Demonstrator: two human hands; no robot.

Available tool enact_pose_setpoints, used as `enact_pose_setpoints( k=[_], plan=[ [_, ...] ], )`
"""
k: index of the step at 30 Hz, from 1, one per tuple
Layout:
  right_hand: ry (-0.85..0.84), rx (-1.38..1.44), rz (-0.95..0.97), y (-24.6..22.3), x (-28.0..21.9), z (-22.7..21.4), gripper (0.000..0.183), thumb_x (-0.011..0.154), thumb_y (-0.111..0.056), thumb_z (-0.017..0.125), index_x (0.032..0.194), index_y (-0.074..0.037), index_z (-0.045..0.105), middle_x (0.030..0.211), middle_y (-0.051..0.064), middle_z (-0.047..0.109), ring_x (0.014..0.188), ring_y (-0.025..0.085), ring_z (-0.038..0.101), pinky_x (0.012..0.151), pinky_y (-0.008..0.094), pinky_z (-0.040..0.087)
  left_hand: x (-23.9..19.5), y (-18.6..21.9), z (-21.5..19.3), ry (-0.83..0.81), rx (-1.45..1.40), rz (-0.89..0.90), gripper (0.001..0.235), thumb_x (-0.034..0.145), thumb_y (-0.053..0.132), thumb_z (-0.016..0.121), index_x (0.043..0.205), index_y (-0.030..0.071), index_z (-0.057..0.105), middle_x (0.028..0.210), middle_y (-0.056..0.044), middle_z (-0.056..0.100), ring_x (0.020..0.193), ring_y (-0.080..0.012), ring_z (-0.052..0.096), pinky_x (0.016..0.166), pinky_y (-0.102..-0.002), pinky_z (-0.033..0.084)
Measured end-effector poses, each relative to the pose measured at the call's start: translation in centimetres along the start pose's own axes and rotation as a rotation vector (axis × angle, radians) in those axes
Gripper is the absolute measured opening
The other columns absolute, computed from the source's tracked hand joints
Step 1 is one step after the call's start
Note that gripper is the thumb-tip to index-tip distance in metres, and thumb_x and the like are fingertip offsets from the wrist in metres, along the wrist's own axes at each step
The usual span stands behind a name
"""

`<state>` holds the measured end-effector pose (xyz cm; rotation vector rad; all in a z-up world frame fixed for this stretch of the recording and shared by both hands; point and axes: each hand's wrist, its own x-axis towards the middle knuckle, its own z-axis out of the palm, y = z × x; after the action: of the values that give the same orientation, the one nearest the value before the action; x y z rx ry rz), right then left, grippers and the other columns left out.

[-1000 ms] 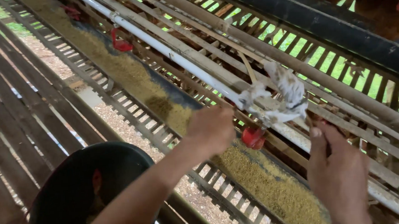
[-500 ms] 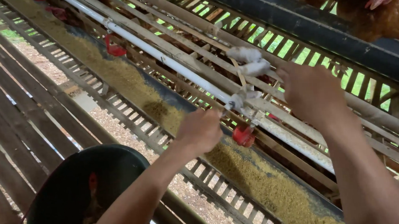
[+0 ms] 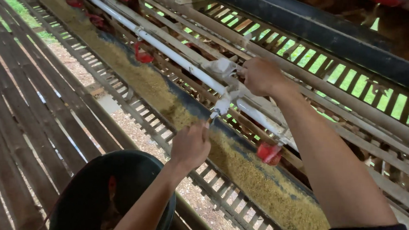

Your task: Cleaning chicken watering pipes and nipple drinker cups using a cloth, brush, and a bucket of water in a poultry farm.

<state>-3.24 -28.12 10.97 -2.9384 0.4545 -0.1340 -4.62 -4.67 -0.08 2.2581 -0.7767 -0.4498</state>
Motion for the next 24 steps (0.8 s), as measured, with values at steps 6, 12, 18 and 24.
enact_pose_setpoints(
  k=[6, 12, 18, 24],
  plan=[
    [-0.116, 0.027, 0.042, 3.0, 2.5, 3.7, 0.039, 0.101, -0.018, 0.044, 0.082, 0.002, 0.072, 0.071, 0.016, 0.066, 0.058, 0.026, 0.059, 0.055, 0.041, 0.054, -0.9, -1.0, -0.9, 0.13, -0.078, 0.082, 0.045, 0.108, 0.027, 0.028, 0.087, 0.006, 0.062, 0.061, -0.02, 0.063, 0.062, -0.0416, 0.068, 0.062, -0.048, 0.054],
    [-0.277, 0.009, 0.108, 3.9, 0.8, 3.4, 0.052, 0.103, -0.024, 0.038, 0.076, 0.008, 0.07, 0.066, 0.018, 0.064, 0.055, 0.021, 0.052, 0.052, 0.04, 0.051, 1.1, -3.0, 0.2, 0.163, -0.143, 0.056, 0.044, 0.108, 0.031, 0.028, 0.089, 0.006, 0.059, 0.062, -0.018, 0.06, 0.078, -0.0484, 0.069, 0.073, -0.057, 0.054],
    [-0.389, -0.132, 0.033, 2.7, -5.6, -2.9, 0.051, 0.099, -0.016, 0.036, 0.083, 0.009, 0.077, 0.07, 0.026, 0.067, 0.058, 0.032, 0.055, 0.066, 0.047, 0.052, 2.4, -4.3, 0.9, 0.211, -0.185, -0.004, 0.041, 0.104, 0.034, 0.032, 0.09, 0.005, 0.057, 0.082, -0.03, 0.063, 0.092, -0.055, 0.064, 0.081, -0.061, 0.049],
    [-0.242, -0.155, 0.121, -2.3, -6.5, -4.3, 0.049, 0.1, -0.041, 0.043, 0.124, -0.011, 0.074, 0.116, 0.022, 0.073, 0.109, 0.04, 0.07, 0.097, 0.052, 0.053, 1.1, -3.2, -1.2, 0.253, -0.267, -0.033, 0.043, 0.106, 0.031, 0.03, 0.086, 0.006, 0.06, 0.081, -0.024, 0.066, 0.09, -0.0503, 0.067, 0.08, -0.056, 0.052]
  ],
)
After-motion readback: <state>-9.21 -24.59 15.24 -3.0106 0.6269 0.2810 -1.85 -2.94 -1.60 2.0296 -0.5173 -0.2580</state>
